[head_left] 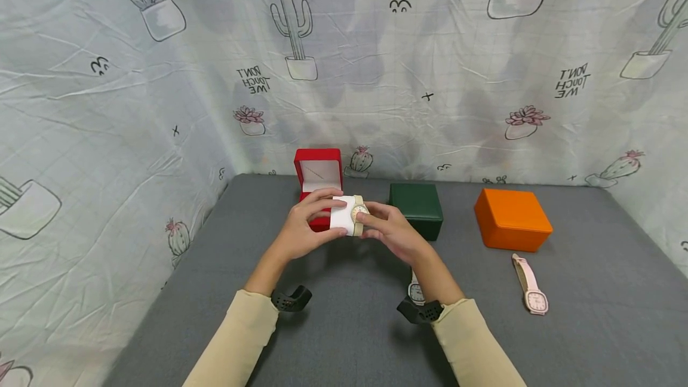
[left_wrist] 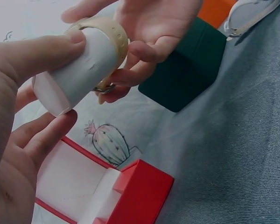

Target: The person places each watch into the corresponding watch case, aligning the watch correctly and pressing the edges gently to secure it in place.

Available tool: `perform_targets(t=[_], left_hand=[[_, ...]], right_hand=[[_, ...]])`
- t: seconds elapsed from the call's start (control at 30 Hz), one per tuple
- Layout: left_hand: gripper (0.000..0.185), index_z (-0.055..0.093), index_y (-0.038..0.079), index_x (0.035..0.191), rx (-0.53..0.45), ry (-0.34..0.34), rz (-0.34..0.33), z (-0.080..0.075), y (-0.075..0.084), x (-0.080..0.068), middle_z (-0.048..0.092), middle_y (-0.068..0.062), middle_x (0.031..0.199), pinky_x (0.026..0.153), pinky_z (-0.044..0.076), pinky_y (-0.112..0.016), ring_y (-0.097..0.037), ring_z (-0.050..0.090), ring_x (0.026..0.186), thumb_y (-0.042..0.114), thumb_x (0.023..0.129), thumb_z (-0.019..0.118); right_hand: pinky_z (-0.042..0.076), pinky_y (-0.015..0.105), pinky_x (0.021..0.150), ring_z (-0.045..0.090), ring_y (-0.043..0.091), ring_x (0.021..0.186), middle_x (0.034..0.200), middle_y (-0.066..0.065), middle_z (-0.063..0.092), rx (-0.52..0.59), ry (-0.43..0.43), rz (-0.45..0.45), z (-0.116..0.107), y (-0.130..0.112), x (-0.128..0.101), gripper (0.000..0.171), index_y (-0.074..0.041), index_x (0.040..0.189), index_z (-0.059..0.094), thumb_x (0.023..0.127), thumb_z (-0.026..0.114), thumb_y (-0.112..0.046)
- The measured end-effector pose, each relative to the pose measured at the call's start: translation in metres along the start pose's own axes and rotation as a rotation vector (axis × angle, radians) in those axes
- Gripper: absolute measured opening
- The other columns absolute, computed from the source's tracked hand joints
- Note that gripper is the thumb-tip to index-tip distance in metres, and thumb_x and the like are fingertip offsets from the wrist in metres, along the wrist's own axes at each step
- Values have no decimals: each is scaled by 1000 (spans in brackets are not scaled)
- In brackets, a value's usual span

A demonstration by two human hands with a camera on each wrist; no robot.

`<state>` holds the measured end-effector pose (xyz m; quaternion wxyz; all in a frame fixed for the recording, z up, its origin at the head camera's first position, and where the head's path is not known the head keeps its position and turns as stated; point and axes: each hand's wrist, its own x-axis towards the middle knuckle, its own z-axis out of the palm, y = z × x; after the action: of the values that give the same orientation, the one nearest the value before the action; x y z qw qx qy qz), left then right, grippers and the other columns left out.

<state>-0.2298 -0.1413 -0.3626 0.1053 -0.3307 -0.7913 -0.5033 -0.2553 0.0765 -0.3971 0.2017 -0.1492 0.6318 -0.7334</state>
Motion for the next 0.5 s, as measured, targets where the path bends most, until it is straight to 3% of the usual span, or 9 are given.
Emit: perform_targets(t=[0.2, 0.37, 0.5], left_hand=[[47, 64, -4, 118, 19, 39, 12, 5, -17, 0, 51, -24, 135, 87, 54, -54, -37, 49, 121, -3, 73, 79], [48, 65, 5, 120, 32, 59, -2, 7, -37, 0, 52, -14, 136, 87, 56, -48, -28, 50, 121, 3, 75, 80], [47, 66, 11, 121, 24, 64, 0, 8, -42, 0, 53, -8, 136, 88, 57, -44, -23, 51, 121, 9, 76, 81]], right_hand=[[56, 28, 80, 60, 15, 98, 124, 10, 54, 8, 12, -3, 2, 0, 1, 50, 3, 140, 44, 97, 58, -19], [56, 29, 82, 61, 15, 99, 125, 12, 52, 9, 26, 1, 2, 1, 3, 51, 3, 140, 43, 97, 59, -19], [56, 30, 85, 61, 15, 101, 127, 12, 51, 4, 32, 3, 2, 1, 4, 51, 2, 140, 43, 97, 59, -19]])
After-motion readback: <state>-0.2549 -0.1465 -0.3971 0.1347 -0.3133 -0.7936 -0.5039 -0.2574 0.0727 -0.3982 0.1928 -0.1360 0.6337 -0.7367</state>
